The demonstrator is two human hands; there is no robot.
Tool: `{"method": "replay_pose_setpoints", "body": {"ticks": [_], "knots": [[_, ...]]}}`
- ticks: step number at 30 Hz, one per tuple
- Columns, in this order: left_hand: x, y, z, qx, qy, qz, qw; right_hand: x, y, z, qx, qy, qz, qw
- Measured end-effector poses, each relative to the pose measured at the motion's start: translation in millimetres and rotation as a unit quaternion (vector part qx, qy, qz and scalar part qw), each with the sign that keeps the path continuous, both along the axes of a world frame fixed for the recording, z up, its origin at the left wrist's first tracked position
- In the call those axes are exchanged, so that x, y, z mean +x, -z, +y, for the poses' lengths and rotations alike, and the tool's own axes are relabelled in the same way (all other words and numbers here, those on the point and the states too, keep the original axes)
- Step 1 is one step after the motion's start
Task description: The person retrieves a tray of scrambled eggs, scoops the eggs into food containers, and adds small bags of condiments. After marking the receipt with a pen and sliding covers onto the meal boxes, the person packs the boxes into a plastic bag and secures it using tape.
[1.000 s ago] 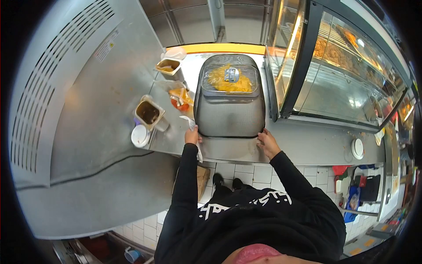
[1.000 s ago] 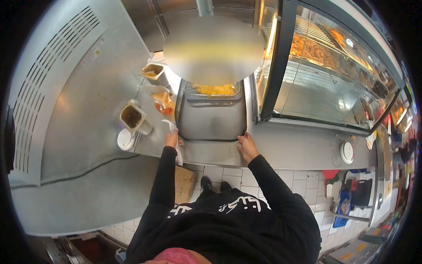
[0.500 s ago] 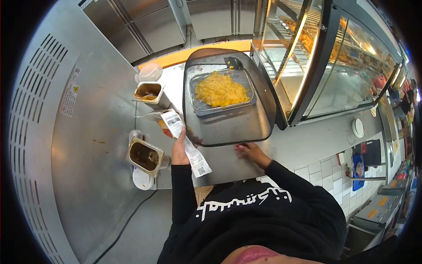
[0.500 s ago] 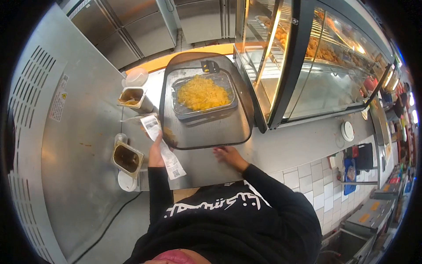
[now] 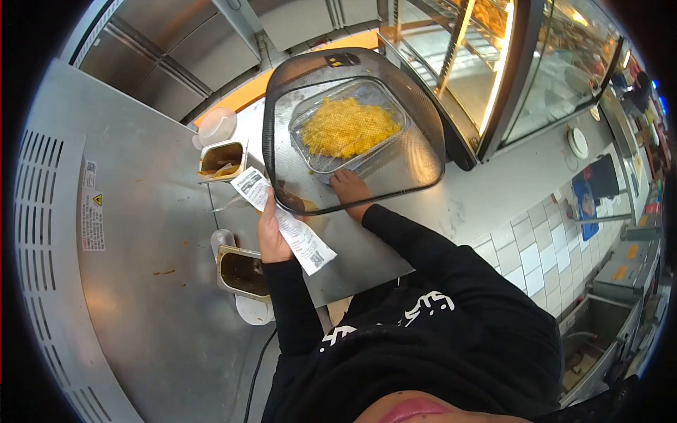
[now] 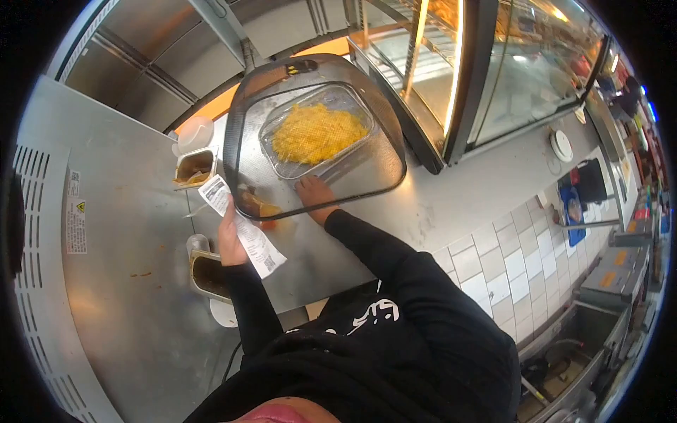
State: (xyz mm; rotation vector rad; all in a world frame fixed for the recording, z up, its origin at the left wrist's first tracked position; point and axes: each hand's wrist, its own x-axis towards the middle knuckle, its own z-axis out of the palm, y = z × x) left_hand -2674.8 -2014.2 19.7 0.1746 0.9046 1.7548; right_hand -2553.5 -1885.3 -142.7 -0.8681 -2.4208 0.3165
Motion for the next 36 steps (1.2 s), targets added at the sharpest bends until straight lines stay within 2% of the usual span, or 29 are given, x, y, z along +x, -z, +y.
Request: {"method": "replay_pose_setpoints", "body": {"ticks": [3,4,5,6,9,10,11,13,14,15,17,18,19,21,22,23,24,27,28,29,30,31,32,35,36], "knots": [[-7.9,6.3,-1.2,0.028,0.007,-0.026,0.999,40.3,-1.5,-15.7,0.024,-0.037,0.038,0.998],[-8.5,7.3,-0.7,0.028,0.006,-0.029,0.999,58.3,1.9,-22.2,-0.018,-0.051,0.013,0.998],[-5.5,8.6,-2.0,0.027,0.004,-0.033,0.999,78.4,4.5,-27.5,-0.010,-0.067,0.001,0.998],[9.6,-4.0,-8.1,0.059,0.012,0.026,0.998,99.7,-6.3,-35.4,-0.005,-0.085,-0.010,0.996],[-3.4,25.3,-11.4,0.063,0.022,0.120,0.991,168.7,-8.4,-57.4,0.020,-0.129,-0.032,0.991],[-9.0,26.3,-8.6,0.063,0.067,0.079,0.993,191.7,-9.4,-64.7,0.030,-0.140,-0.038,0.989],[-4.6,31.3,-13.0,0.082,0.044,0.154,0.984,213.6,-12.4,-71.1,0.017,-0.153,-0.056,0.986],[-24.2,60.0,-8.4,0.131,0.068,0.030,0.989,256.5,-23.8,-82.2,-0.009,-0.178,-0.093,0.980],[-22.1,58.8,-11.9,0.161,0.100,0.077,0.979,277.3,-18.6,-85.0,-0.004,-0.185,-0.097,0.978],[-23.9,62.5,-11.9,0.133,0.117,0.097,0.979,296.3,-16.4,-86.3,0.006,-0.190,-0.105,0.976],[-26.7,67.0,-8.8,0.122,0.105,0.045,0.986,327.3,-10.3,-90.3,0.022,-0.200,-0.119,0.972],[-30.9,75.1,-7.3,0.086,0.061,0.038,0.994,338.4,-23.3,-93.2,-0.004,-0.202,-0.144,0.969],[-28.9,74.8,-9.6,0.105,0.071,0.066,0.990,348.4,-23.8,-94.5,-0.003,-0.196,-0.147,0.970],[-23.9,73.6,-6.4,0.002,0.000,0.028,1.000,364.3,-22.1,-95.0,0.002,-0.187,-0.153,0.970],[-46.7,95.0,-4.4,-0.001,0.041,-0.046,0.998,369.7,-25.3,-93.4,0.015,-0.180,-0.157,0.971],[-51.2,110.7,-5.4,0.013,0.023,0.235,0.972,372.9,-28.7,-92.1,0.009,-0.168,-0.143,0.975],[-49.9,116.3,-10.5,0.023,0.003,0.497,0.867,375.9,-31.7,-90.8,0.003,-0.159,-0.128,0.979],[-48.5,120.4,-15.0,0.063,-0.032,0.453,0.889,389.2,-25.5,-86.9,0.015,-0.096,-0.093,0.991],[-51.0,113.7,-8.7,0.052,-0.034,0.203,0.977,393.4,-25.5,-86.7,0.012,-0.068,-0.093,0.993],[-52.0,108.2,-5.2,0.037,-0.035,-0.060,0.997,397.0,-26.0,-86.5,0.009,-0.040,-0.093,0.995],[-54.1,111.5,-6.2,0.043,-0.024,0.097,0.994,399.3,-25.8,-88.6,-0.036,-0.001,-0.085,0.996],[-58.4,120.9,-8.4,0.049,-0.012,0.251,0.967,402.0,-22.7,-90.1,-0.036,0.023,-0.079,0.996],[-61.3,130.6,-10.1,0.054,0.001,0.400,0.915,405.5,-17.4,-90.7,-0.036,0.048,-0.071,0.996],[-63.3,147.9,-10.9,0.050,-0.027,0.254,0.966,408.1,-15.1,-95.7,-0.018,0.119,-0.044,0.992],[-46.7,138.7,-11.3,0.037,-0.068,0.049,0.996,406.8,-15.6,-99.4,-0.009,0.143,-0.035,0.989]]}}
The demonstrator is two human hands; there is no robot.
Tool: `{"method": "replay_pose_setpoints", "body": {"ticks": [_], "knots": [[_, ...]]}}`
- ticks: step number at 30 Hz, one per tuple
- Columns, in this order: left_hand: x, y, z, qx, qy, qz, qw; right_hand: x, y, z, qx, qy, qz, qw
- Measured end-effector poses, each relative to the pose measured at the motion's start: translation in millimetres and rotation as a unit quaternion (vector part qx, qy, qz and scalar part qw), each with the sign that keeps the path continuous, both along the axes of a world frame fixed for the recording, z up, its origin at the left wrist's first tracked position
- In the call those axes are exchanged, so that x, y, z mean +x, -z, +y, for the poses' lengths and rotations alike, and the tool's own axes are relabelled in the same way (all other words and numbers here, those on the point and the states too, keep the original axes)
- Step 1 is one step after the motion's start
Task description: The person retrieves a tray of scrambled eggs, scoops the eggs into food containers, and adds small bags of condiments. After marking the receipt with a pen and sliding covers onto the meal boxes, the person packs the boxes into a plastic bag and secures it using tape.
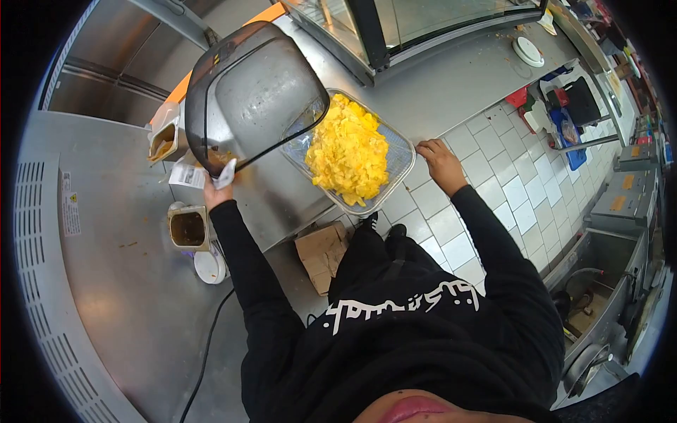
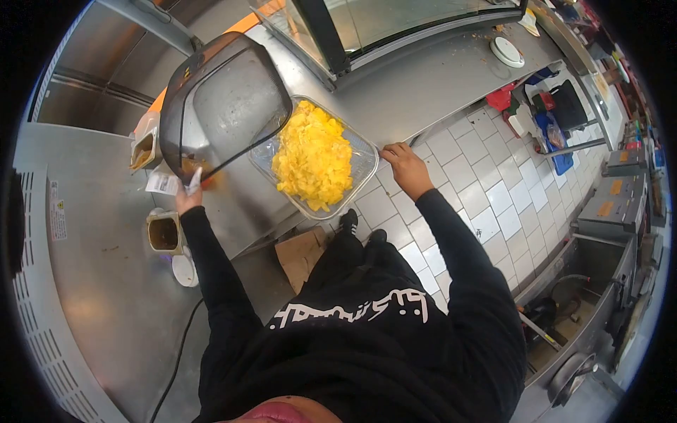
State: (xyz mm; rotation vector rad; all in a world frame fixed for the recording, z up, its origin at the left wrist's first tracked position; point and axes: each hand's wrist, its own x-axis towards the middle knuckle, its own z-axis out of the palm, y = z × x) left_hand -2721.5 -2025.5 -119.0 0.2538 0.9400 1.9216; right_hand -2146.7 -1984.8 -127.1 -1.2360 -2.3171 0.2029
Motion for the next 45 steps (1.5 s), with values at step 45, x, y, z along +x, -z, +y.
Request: {"method": "replay_pose_setpoints", "body": {"ticks": [45], "knots": [[454.5,-22.2,-130.6,-0.334,0.170,0.112,0.920,96.4,6.0,-66.5,-0.403,0.140,0.458,0.780]]}}
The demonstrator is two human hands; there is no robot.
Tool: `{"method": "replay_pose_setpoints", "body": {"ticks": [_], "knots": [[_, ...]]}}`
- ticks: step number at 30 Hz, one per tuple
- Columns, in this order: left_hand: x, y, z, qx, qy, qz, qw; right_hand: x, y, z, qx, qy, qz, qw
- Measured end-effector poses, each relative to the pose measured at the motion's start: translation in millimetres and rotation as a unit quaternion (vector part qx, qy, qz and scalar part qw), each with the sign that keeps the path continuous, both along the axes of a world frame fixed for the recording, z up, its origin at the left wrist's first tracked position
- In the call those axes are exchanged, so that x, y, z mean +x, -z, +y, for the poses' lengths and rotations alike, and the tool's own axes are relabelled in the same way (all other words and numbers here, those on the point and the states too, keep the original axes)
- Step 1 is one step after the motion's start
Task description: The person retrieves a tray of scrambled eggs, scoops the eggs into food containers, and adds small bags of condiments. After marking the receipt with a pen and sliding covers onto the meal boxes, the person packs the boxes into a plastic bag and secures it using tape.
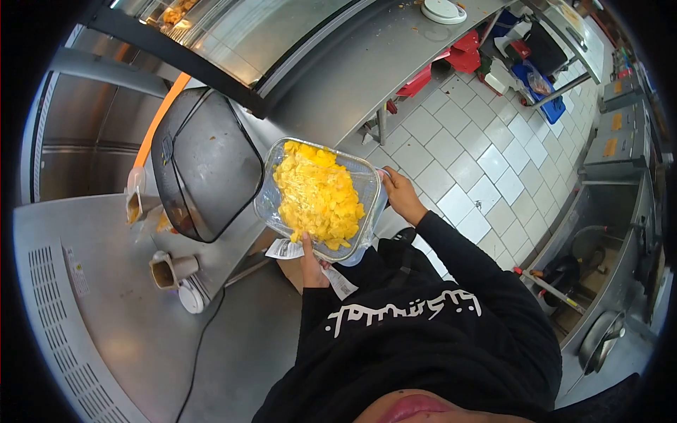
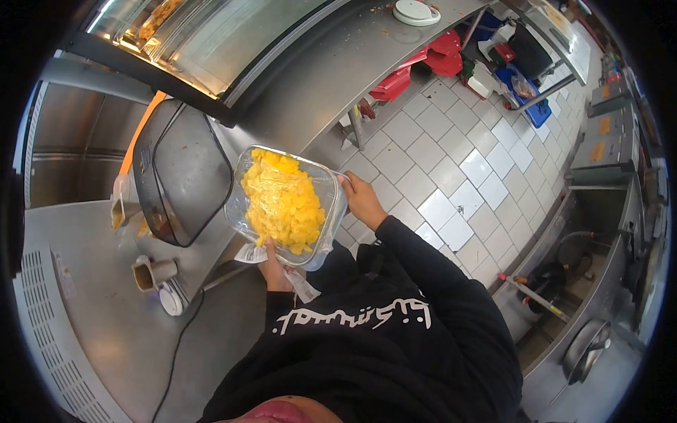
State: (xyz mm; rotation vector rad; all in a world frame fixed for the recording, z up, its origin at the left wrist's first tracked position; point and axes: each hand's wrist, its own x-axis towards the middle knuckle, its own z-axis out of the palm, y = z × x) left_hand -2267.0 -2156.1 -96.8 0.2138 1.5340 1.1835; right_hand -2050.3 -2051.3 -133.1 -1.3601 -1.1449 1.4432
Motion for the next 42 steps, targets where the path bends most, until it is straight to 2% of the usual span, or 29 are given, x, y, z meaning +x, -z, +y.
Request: {"method": "replay_pose_setpoints", "body": {"ticks": [3,5,10,13,16,17,24,25,28,30,32,38,42], "knots": [[10.9,13.1,-9.9,0.001,0.012,-0.006,1.000,20.0,19.2,-12.5,0.073,0.027,-0.062,0.995],[29.4,13.3,-15.4,-0.003,0.023,0.011,1.000,35.2,35.0,-22.4,0.078,0.042,-0.064,0.994],[60.5,19.1,-17.5,-0.021,0.053,0.016,0.998,80.4,32.3,-44.7,0.073,0.090,-0.086,0.990],[83.9,11.2,-6.4,-0.002,0.100,0.028,0.995,107.6,27.7,-59.2,0.041,0.146,-0.045,0.987],[115.6,-8.1,11.7,0.008,0.152,0.027,0.988,139.9,22.1,-71.1,0.090,0.211,-0.047,0.972],[126.2,-11.5,20.5,0.012,0.166,0.031,0.986,151.2,15.1,-76.0,0.057,0.226,-0.056,0.971],[229.5,-48.0,104.9,0.078,0.320,0.038,0.943,248.3,-8.5,-59.7,0.090,0.354,0.054,0.929],[248.8,-52.4,115.7,0.083,0.340,0.035,0.936,267.3,-11.8,-56.7,0.076,0.360,0.086,0.926],[321.1,-66.0,160.9,0.106,0.388,0.027,0.915,335.0,-5.1,-37.5,0.117,0.410,0.033,0.904],[373.1,-70.8,189.1,0.117,0.424,0.031,0.897,381.9,-11.3,-27.3,0.127,0.437,0.061,0.888],[432.7,-84.0,225.5,0.120,0.468,0.014,0.876,433.5,-39.3,-16.3,0.116,0.441,0.072,0.887],[617.6,-92.7,287.8,0.091,0.602,-0.029,0.793,566.0,-67.7,-13.8,0.101,0.597,0.040,0.795],[736.0,-86.2,322.3,0.085,0.650,-0.044,0.754,643.2,-47.4,-5.9,0.117,0.646,0.000,0.754]]}}
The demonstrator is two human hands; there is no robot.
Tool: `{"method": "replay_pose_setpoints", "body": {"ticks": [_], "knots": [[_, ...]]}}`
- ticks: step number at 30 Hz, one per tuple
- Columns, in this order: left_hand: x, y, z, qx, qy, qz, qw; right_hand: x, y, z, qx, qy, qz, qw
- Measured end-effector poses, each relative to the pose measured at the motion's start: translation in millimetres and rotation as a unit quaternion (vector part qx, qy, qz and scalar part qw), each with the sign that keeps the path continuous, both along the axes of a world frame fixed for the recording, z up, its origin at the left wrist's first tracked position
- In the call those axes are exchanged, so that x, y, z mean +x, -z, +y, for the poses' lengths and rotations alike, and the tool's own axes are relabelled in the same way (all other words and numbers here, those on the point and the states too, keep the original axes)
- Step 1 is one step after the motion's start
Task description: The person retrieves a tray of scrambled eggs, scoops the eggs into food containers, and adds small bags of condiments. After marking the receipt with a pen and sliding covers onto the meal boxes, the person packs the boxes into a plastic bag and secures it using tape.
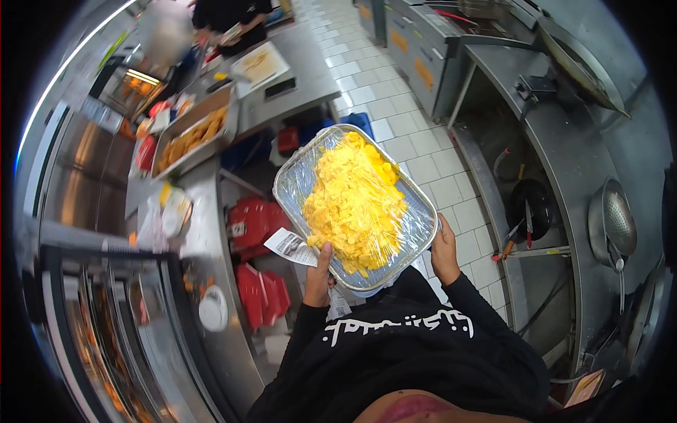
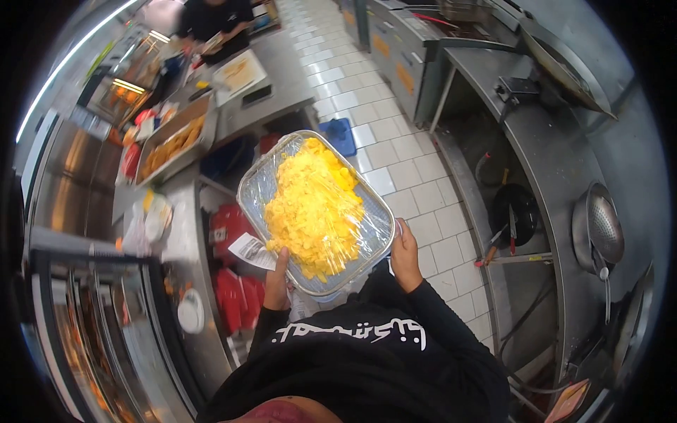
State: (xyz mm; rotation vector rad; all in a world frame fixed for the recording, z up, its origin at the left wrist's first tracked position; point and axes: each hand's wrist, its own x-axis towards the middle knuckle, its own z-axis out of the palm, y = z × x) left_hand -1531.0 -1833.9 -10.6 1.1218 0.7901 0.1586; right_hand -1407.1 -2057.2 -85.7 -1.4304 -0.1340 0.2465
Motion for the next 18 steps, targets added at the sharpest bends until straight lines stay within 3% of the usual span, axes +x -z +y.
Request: {"method": "replay_pose_setpoints", "body": {"ticks": [4,5,8,12,15,18], "knots": [[116.6,22.5,0.8,0.002,0.055,0.020,0.998,99.9,2.4,-10.9,0.004,0.032,-0.033,0.999],[140.1,28.5,6.0,-0.003,0.059,0.016,0.998,123.3,0.8,-8.2,0.030,0.030,0.021,0.999],[217.6,20.2,16.8,0.018,0.040,-0.005,0.999,204.0,12.6,9.6,-0.037,0.044,-0.043,0.997],[287.3,18.7,64.7,0.000,0.004,-0.029,1.000,302.4,-12.9,63.4,-0.016,-0.010,-0.064,0.998],[342.3,7.8,95.6,0.000,-0.047,-0.023,0.999,378.6,-26.9,107.6,0.026,-0.087,0.002,0.996],[412.5,-7.4,113.4,0.018,-0.077,-0.013,0.997,469.0,-27.1,148.6,0.014,-0.108,-0.057,0.992]]}}
